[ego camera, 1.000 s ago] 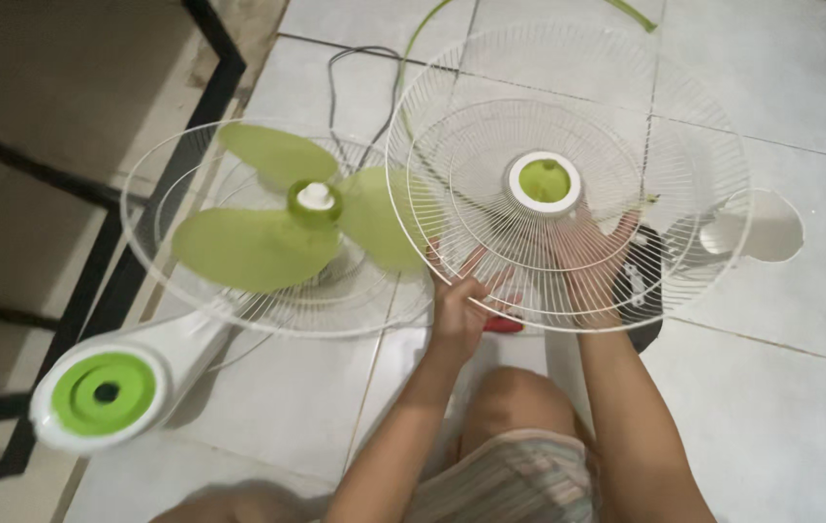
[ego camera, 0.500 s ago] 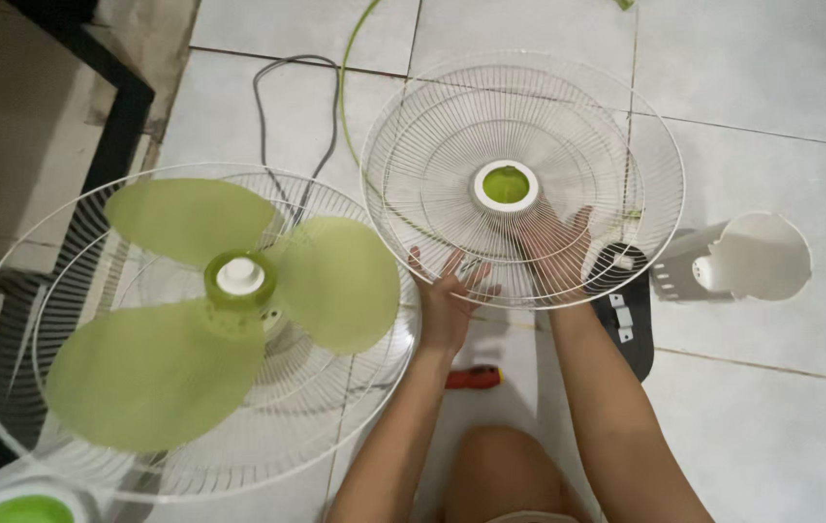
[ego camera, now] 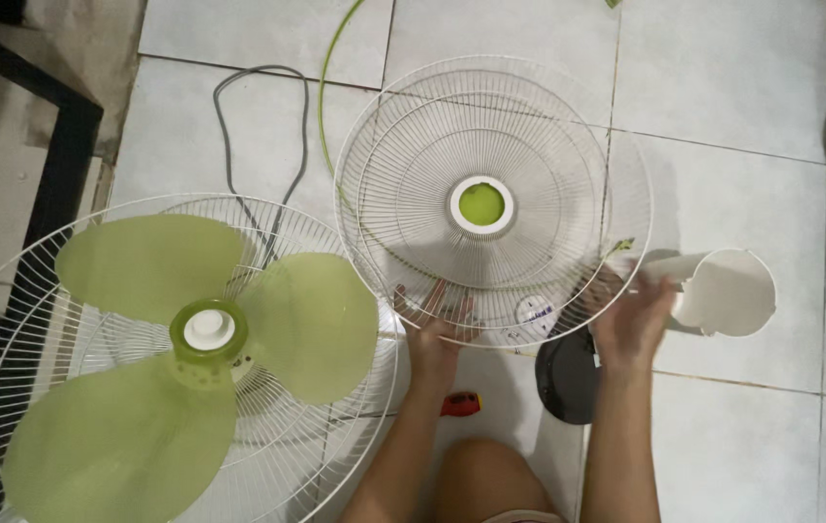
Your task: The person disassembles a white and green electric fan by removing the rear grille, unscrewing the central cap, and detaching the blades. They then reassemble the fan by reattaching the blades, securing the cap, and reinstalling the front and rear grilles.
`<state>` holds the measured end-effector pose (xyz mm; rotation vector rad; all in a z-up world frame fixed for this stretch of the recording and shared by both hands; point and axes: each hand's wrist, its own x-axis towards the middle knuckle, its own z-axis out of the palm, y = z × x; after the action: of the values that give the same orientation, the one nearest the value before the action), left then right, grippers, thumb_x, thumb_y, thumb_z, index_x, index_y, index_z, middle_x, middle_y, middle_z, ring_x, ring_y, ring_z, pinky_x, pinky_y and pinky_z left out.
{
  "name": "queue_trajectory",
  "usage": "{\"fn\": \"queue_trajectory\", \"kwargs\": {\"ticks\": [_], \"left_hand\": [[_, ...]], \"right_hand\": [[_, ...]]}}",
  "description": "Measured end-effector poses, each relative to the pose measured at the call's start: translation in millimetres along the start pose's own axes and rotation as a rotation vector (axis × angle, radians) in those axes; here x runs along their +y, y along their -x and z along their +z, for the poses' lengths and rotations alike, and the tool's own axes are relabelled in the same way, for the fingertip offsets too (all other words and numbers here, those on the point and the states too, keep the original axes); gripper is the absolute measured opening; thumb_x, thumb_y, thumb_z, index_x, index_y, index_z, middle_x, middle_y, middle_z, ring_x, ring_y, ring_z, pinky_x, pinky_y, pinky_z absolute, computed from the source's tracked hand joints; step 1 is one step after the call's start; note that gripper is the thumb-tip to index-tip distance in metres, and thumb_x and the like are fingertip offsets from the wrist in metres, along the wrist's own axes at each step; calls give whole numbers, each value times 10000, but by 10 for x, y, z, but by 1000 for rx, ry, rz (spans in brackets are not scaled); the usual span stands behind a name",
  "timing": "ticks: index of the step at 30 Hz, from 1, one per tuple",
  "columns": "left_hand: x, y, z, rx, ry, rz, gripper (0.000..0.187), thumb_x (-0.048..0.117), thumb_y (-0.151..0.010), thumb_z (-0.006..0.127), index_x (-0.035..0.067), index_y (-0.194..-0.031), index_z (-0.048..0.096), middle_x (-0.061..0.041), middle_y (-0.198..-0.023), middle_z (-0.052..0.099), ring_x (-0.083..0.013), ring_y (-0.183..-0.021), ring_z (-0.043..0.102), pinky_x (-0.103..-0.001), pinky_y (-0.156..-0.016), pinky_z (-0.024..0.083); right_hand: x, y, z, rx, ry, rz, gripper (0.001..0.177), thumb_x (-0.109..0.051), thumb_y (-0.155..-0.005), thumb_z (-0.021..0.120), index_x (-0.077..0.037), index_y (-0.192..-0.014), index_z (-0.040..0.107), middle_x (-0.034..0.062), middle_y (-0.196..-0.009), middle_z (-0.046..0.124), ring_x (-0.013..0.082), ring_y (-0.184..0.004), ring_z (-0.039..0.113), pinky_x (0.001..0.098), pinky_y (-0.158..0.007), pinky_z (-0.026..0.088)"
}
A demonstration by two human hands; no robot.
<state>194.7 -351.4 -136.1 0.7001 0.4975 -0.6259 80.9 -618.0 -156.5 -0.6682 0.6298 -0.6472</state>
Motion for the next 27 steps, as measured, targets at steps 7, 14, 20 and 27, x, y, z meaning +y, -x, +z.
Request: {"fn": "queue_trajectory", "kwargs": {"ticks": [7,14,20,27], "left_hand": [[-289,167,100,17,-67,29,1085,-74,-758,479,438,-1575,-19,-64,-1617,298,-343,-1337,512,-524,-920,564],[-504,-48,-310,-177,45,130,737,444,-1005,472,307,-1600,58,-125,-1644,327,-384,-1458,405,-605,-1083,452],[-196,-119,-408,-78,48,111,779,665,-951,433,298,-1584,166,-191,-1638,366,-390,-1448,441,-600,-1105,432],[13,146,-202,-195,-96,69,809,493,-907,550,310,-1596,165,-189,-1608,373,-405,-1328,527,-591,-986,523]], "right_hand": [[-185,27,591,178,770,-24,782,-46,-986,576,-38,-1639,147,282,-1396,588,355,-1140,682,441,-899,599],[-292,-95,587,72,890,78,850,97,-931,325,-236,-1645,7,302,-1294,606,417,-950,709,448,-718,633],[-286,-387,260,-146,735,-80,872,133,-978,349,-236,-1705,39,315,-1388,588,347,-1119,735,482,-815,640],[-649,-718,202,-165,801,84,909,134,-914,346,-295,-1674,91,279,-1280,650,343,-925,764,448,-732,676]]}}
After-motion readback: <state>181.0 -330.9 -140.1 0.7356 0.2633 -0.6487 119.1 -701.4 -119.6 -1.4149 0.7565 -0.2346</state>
